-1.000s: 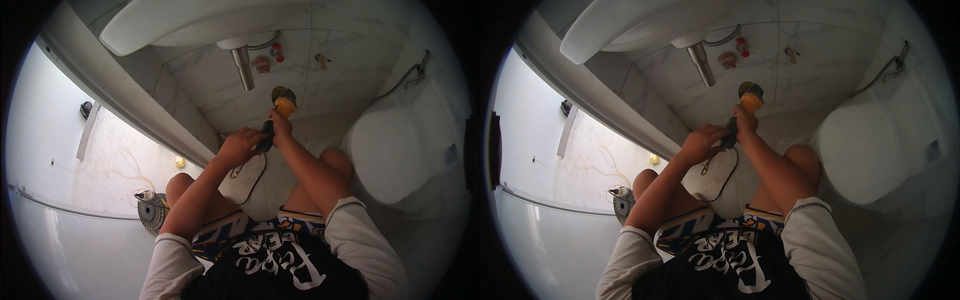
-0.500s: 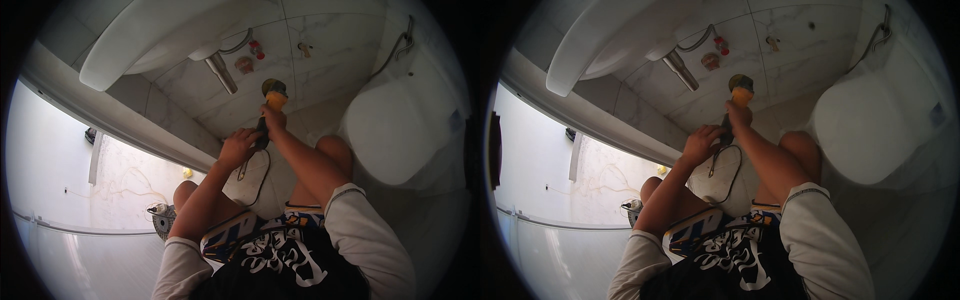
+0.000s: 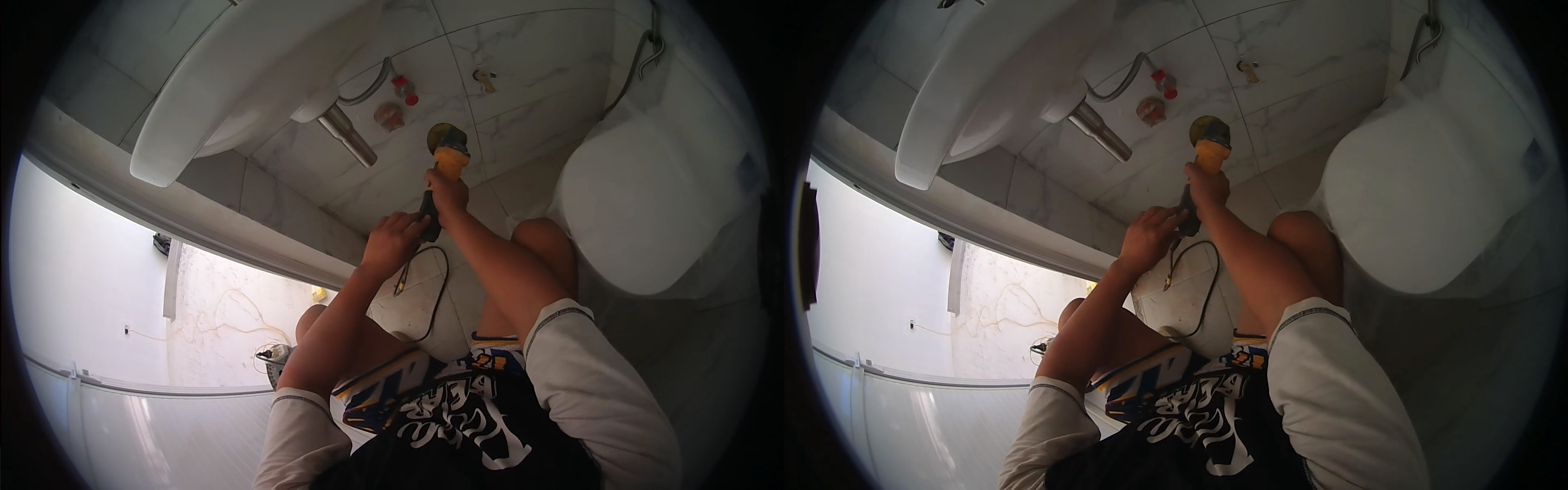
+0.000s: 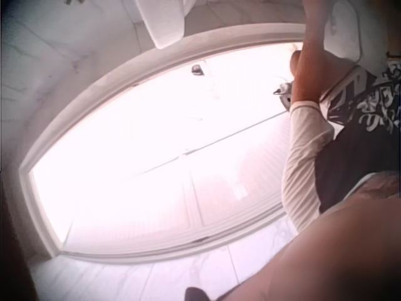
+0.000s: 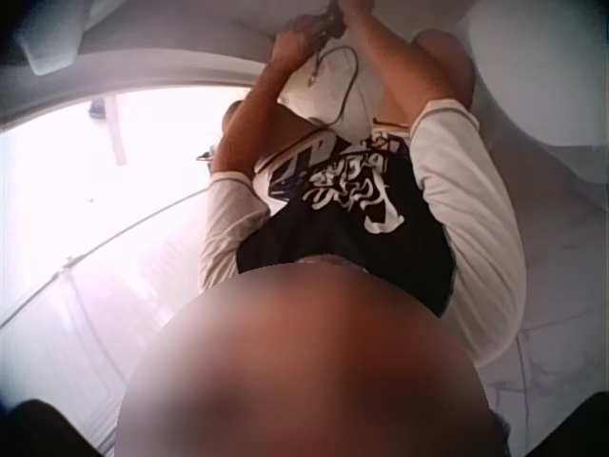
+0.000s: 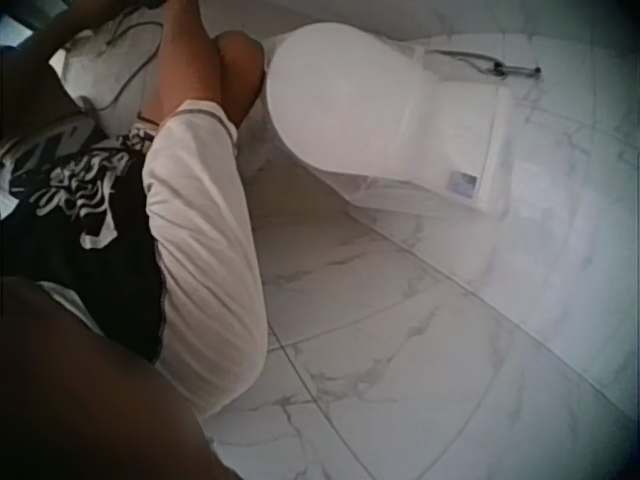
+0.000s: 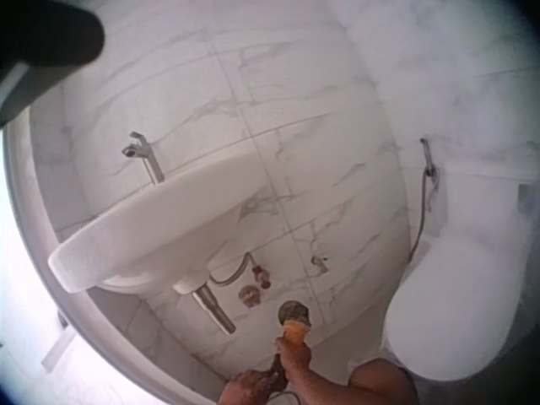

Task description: The person sits on the bathroom floor and uses an angle grinder to grind the wall tiles near the sink plumbing. They hold the tool with both hands and move it along the grout lines and tile surface around the pipes.

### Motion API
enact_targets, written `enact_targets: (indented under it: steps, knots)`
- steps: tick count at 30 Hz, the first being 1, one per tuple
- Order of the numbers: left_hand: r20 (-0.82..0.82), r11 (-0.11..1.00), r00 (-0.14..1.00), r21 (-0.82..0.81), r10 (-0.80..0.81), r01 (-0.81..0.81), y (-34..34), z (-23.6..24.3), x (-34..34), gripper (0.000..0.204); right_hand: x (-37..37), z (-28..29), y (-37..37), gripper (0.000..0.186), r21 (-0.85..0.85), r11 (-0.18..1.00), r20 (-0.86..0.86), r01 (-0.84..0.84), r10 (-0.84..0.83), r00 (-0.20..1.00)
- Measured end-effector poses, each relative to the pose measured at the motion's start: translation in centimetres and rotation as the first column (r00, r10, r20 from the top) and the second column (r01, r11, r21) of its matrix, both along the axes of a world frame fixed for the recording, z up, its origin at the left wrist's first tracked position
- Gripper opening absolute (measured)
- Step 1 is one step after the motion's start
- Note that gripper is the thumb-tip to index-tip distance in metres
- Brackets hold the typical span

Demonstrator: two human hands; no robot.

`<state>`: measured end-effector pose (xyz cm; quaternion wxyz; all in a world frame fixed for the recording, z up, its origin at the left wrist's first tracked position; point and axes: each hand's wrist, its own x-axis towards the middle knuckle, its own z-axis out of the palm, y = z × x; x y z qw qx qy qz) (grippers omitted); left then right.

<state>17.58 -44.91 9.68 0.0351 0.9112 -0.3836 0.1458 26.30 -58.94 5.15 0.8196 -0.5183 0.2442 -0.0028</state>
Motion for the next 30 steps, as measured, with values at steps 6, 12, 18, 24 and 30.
enact_targets:
  steps: [6, 12, 18, 24, 30]
  knots:
    - [0.112, 0.969, 0.992, 0.244, -0.055, 0.027, 0.0, 0.7, 1.3, 0.049, 0.7, 0.3, 0.0, 0.041, -0.015, 0.999, 0.084, 0.028, -0.027, 0.996]
    - [0.153, 0.975, 0.984, 0.215, -0.087, 0.053, -1.3, 0.5, 1.9, 0.054, 0.7, 0.1, -0.3, 0.048, -0.268, 0.955, 0.113, 0.127, -0.1, 0.989]
    - [-0.26, 0.989, 0.956, 0.102, 0.134, -0.111, -2.2, 0.1, 3.9, 0.057, 1.4, -1.6, -0.4, 0.05, -0.432, 0.894, 0.153, 0.12, -0.059, 0.986]
    - [-0.794, 0.813, 0.605, -0.311, 0.062, -0.492, -2.9, -3.5, 8.9, 0.083, 2.5, -2.4, -0.5, 0.052, -0.212, 0.972, 0.192, 0.1, -0.059, 0.98]
    - [-0.645, 0.918, 0.757, -0.228, 0.107, -0.324, -3.1, -4.2, 10.4, 0.091, 2.1, -2.4, -1.4, 0.055, -0.061, 0.998, 0.235, 0.023, -0.008, 0.972]
